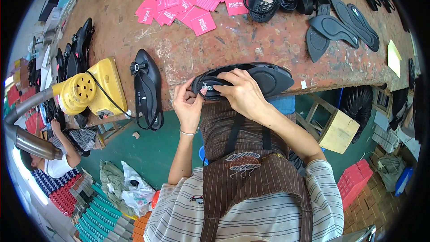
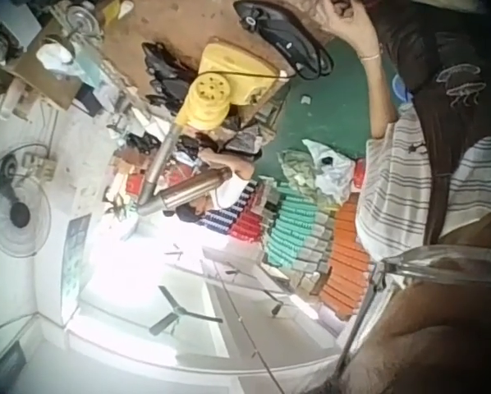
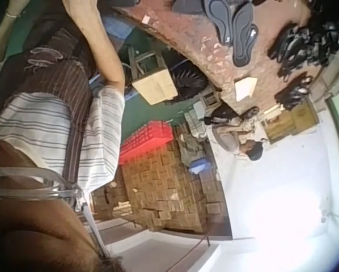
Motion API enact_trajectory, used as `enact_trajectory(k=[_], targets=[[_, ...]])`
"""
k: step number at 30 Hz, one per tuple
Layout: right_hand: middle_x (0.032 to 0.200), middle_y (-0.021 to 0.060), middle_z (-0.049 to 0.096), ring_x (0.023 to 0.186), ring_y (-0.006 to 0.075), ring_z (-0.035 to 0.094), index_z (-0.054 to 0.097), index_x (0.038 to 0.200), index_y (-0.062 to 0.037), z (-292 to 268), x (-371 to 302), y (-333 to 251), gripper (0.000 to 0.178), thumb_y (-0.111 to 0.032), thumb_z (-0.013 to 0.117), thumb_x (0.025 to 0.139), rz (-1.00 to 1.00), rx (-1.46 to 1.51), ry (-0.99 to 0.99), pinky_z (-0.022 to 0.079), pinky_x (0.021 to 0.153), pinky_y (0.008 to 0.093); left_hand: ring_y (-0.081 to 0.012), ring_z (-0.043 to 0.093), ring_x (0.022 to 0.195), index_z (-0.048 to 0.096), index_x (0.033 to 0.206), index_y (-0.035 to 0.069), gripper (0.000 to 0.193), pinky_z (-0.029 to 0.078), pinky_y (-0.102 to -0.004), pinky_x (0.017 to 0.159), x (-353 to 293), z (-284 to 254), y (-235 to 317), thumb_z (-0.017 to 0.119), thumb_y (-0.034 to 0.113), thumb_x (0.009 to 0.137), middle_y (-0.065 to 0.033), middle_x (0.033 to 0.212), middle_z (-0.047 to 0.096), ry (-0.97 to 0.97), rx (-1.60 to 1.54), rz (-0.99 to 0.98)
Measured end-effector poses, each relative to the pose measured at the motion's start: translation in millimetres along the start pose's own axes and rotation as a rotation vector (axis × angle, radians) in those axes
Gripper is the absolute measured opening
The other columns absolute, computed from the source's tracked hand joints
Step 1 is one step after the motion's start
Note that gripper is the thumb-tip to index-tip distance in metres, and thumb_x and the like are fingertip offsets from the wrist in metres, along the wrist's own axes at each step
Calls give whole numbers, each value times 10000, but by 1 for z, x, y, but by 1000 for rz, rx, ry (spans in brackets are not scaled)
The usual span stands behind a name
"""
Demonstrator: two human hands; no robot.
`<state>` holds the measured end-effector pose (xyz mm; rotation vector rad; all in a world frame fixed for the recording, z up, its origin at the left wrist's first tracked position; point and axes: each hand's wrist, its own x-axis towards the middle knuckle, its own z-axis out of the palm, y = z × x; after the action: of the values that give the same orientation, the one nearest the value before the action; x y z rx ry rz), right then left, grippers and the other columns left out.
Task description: Assembling black flat shoes by heating them with a blower and inserting insoles.
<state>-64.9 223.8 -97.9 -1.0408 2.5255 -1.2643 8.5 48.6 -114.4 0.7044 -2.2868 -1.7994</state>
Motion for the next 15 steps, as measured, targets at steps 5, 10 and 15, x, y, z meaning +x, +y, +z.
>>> enact_trajectory(k=[5,10,15], targets=[[1101,133,623,1007,299,574,728,972,-9,1,4,-4,285,-3,675,692,0,-115,-44,453,900,404,-23,559,632,616,1068,-38,292,467,-176,500,10,1,-15,754,3,814,-18,878,604,33,158,-4],[1186,161,598,1141,321,547,690,1053,15,2,5,-7,338,6,620,722,-112,-106,-98,424,1007,426,-23,519,551,658,916,-36,123,422,-194,435,14,6,-11,731,19,833,4,762,546,83,-48,-110],[1290,129,598,1293,247,496,659,1141,-16,7,10,9,405,-15,574,745,-290,-59,-305,328,1142,439,-29,536,529,653,868,-36,67,434,-212,393,20,9,-4,672,27,882,-9,708,598,84,-8,-43]])
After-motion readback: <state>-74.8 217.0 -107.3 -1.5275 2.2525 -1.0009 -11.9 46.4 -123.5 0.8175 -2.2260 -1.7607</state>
